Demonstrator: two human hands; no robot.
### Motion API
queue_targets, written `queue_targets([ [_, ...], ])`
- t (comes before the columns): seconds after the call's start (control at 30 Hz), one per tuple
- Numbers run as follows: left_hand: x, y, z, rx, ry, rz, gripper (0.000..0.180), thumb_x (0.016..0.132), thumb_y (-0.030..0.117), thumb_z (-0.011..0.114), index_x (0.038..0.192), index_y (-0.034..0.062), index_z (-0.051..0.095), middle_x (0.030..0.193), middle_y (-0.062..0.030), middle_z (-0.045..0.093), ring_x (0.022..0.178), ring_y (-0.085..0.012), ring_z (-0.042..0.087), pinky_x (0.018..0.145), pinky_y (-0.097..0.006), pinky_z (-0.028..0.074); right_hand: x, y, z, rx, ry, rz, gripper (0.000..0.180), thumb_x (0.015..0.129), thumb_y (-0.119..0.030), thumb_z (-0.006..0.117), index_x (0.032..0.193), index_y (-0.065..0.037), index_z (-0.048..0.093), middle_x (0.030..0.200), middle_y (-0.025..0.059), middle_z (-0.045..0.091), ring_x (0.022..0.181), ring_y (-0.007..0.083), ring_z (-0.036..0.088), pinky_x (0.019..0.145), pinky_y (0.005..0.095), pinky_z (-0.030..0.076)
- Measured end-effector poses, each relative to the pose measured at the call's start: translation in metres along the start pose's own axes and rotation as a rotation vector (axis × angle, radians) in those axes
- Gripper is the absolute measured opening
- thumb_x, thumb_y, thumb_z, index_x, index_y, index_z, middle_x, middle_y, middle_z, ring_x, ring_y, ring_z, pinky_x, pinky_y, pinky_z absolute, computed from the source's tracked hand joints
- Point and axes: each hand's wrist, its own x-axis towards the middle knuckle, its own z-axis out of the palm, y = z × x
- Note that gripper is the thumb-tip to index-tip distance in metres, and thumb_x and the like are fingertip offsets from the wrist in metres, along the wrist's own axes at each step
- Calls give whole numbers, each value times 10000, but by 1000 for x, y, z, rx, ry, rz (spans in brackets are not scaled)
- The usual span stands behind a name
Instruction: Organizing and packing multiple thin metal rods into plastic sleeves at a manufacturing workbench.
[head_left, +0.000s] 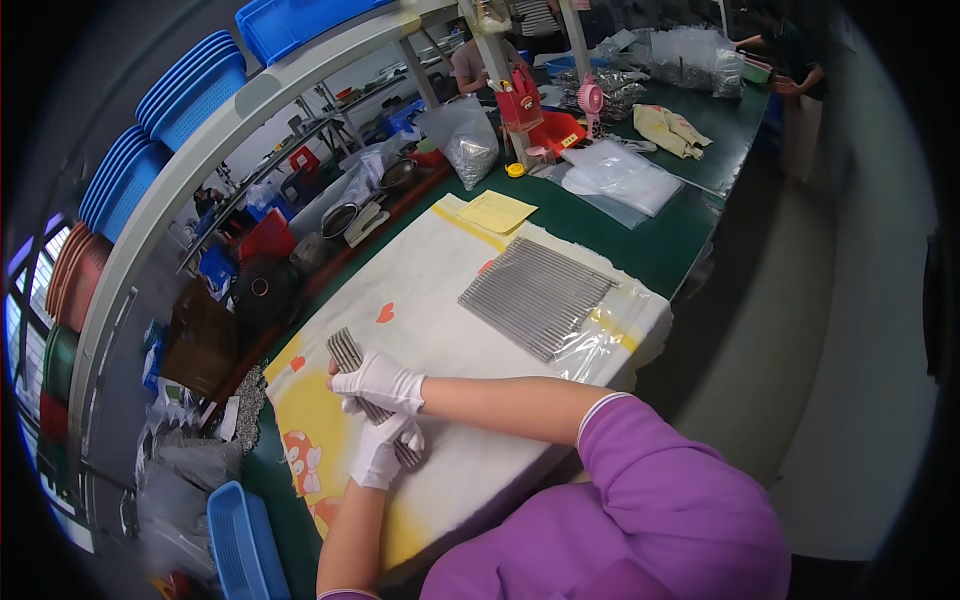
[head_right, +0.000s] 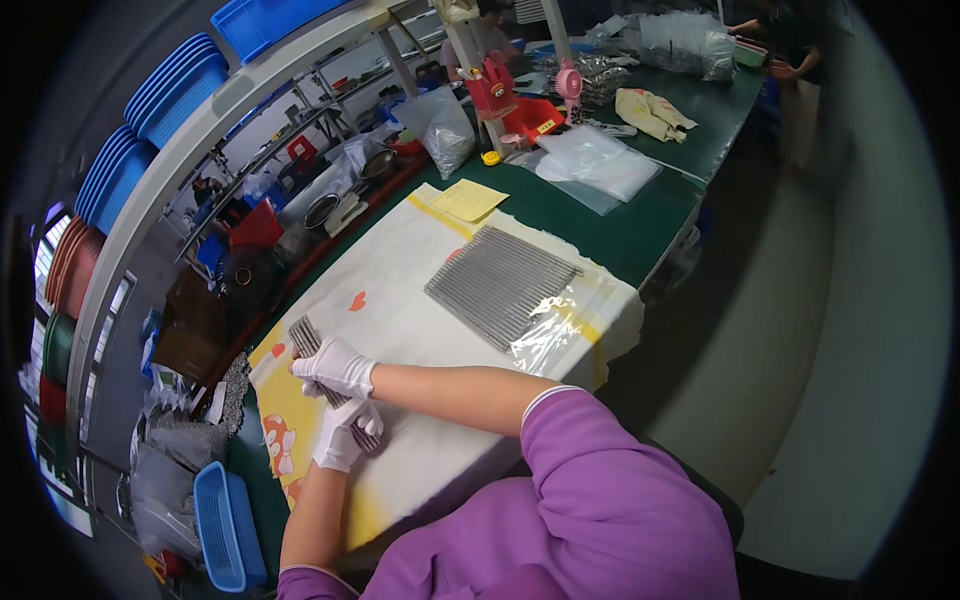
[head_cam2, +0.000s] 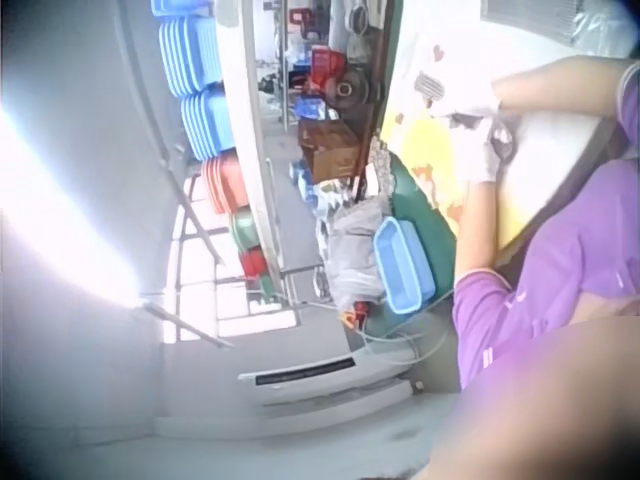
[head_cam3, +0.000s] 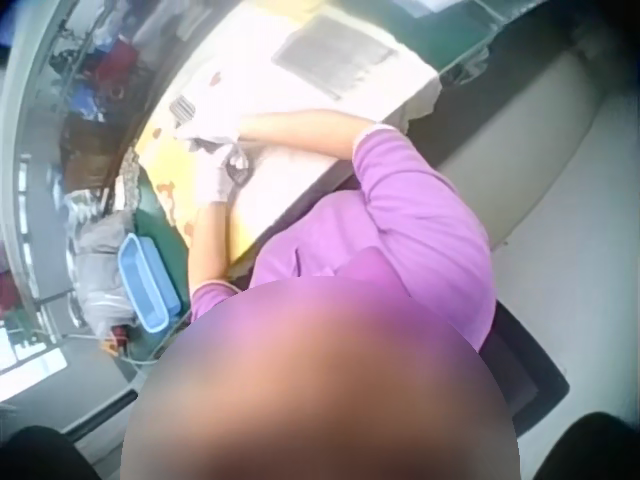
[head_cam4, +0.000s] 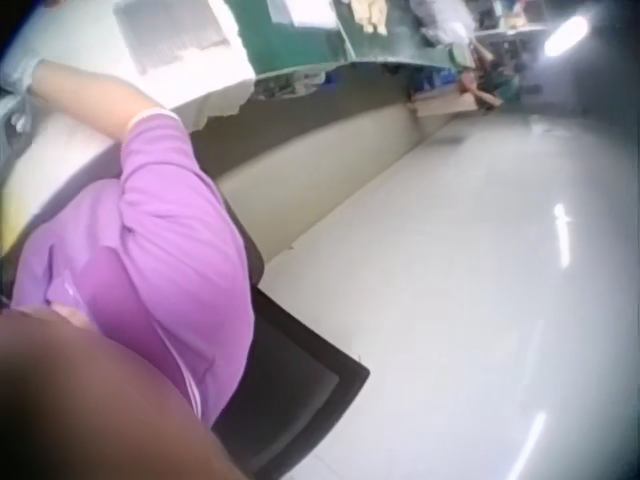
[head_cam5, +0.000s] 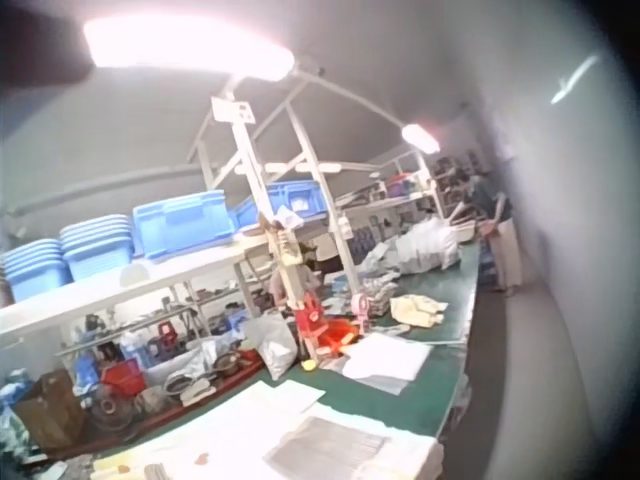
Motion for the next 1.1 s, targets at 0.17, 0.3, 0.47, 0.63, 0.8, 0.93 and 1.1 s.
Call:
queue_targets([
  [0.17,-46,26,52,-679,-60,-423,82,945,146,487,940,102,556,575,57,393,492,-86,394,500,-279,358,-17,-6,-41,-415,68,-38,517,889,-253,680,1267,-15,421,1049,138,598,944,198,629,801,329,528],
  [0.3,-73,35,58,-1075,-123,-534,222,946,184,436,934,33,599,583,58,449,504,-76,432,523,-269,390,-33,-12,-61,-1113,119,-629,536,802,-134,673,1292,-58,467,1291,165,511,1240,291,490,1033,378,400],
  [0.47,-83,57,80,-1203,-106,-600,210,957,186,430,883,45,568,558,64,400,502,-66,406,530,-263,377,-58,-7,-39,-1286,-416,-1071,538,681,-108,683,1206,-132,568,1126,86,610,1230,306,492,1108,484,300],
  [0.63,-100,72,115,-1139,-12,-656,317,946,345,489,940,36,562,611,68,444,551,-71,457,571,-277,410,-72,-10,-43,-1280,-536,-923,424,638,-182,720,1055,-166,647,785,104,640,757,311,631,691,380,499],
  [0.8,-84,91,117,-726,-17,-413,729,865,760,326,874,59,527,547,-36,439,420,-205,420,428,-341,378,-78,-4,-40,-661,-311,-638,329,786,-297,719,1006,-75,615,829,57,637,776,161,622,699,296,486],
  [0.93,-64,100,100,-139,-19,636,534,982,549,369,814,60,499,567,-80,472,457,-165,431,451,-302,376,-79,-9,-39,-336,-217,-283,271,810,-219,675,995,-40,593,770,34,643,680,116,622,636,261,512],
  [1.1,-18,127,99,733,461,1281,270,937,237,570,1067,1,559,1119,-161,585,995,-235,572,900,-346,444,-58,1,-41,-495,-257,38,264,749,-141,666,969,-15,589,738,59,636,641,138,640,625,286,532],
])
